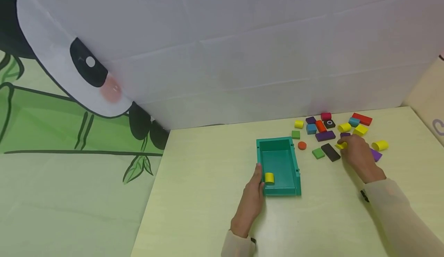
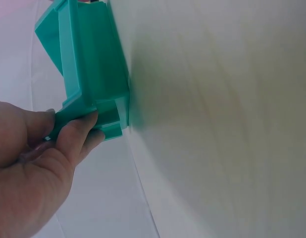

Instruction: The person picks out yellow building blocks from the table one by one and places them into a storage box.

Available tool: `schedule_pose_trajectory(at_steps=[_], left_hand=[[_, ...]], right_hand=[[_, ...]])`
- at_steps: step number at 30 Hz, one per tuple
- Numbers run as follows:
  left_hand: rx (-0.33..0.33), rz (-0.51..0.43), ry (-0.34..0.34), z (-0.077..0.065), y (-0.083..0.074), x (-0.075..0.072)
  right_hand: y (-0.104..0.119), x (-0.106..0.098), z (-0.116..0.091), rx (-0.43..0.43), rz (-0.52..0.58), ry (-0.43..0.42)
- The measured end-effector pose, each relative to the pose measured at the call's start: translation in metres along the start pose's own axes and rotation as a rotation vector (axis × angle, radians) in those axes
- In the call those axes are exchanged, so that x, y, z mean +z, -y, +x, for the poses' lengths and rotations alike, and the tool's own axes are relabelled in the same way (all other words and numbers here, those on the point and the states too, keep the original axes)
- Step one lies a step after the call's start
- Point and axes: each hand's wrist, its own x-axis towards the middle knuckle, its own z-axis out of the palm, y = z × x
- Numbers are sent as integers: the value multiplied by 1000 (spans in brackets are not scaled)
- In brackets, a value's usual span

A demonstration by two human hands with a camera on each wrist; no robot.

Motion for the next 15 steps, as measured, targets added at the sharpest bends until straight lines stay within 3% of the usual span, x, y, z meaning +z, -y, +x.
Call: schedule_pose_trajectory(at_steps=[8, 15], left_hand=[[-5, -5, 10, 1, -2, -1], [-12, -4, 10, 0, -2, -1]], right_hand=[[4, -6, -4, 25, -2, -16], [19, -12, -7, 2, 18, -91]])
